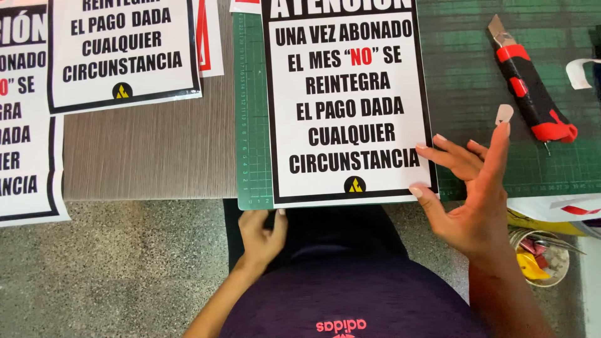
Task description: Applying small labels to the bottom of printed signs and smoothing them with a squeegee
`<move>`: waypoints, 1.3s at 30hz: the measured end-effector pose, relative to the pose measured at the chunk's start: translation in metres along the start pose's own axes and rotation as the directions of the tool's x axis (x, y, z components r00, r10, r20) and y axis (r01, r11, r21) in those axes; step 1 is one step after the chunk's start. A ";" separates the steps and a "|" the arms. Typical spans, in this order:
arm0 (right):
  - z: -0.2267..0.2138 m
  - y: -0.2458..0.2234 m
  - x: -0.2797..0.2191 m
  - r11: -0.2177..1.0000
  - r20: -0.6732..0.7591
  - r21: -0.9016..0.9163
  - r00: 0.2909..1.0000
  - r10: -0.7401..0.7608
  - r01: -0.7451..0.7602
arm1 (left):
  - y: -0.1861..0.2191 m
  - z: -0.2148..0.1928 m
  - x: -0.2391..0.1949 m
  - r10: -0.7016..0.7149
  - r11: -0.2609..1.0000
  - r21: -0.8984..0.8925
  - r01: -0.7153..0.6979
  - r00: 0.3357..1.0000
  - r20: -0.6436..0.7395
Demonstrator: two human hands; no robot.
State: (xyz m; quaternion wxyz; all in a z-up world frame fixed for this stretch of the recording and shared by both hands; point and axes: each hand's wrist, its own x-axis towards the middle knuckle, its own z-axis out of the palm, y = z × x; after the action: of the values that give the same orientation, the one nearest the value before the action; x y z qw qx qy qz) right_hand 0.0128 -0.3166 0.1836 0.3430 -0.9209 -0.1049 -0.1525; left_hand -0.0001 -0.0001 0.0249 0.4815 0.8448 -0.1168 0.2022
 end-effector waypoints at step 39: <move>0.018 0.018 -0.006 0.885 -0.284 0.453 0.958 0.034 0.104 | 0.090 -0.143 0.215 -0.172 0.945 -0.264 0.195 0.979 0.109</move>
State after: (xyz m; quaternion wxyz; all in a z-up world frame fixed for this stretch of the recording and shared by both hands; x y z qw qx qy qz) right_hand 0.0165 -0.3181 0.1577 0.5614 -0.7787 -0.1047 -0.2598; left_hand 0.1236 0.0768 0.2566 0.6048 0.7852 -0.0846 0.1027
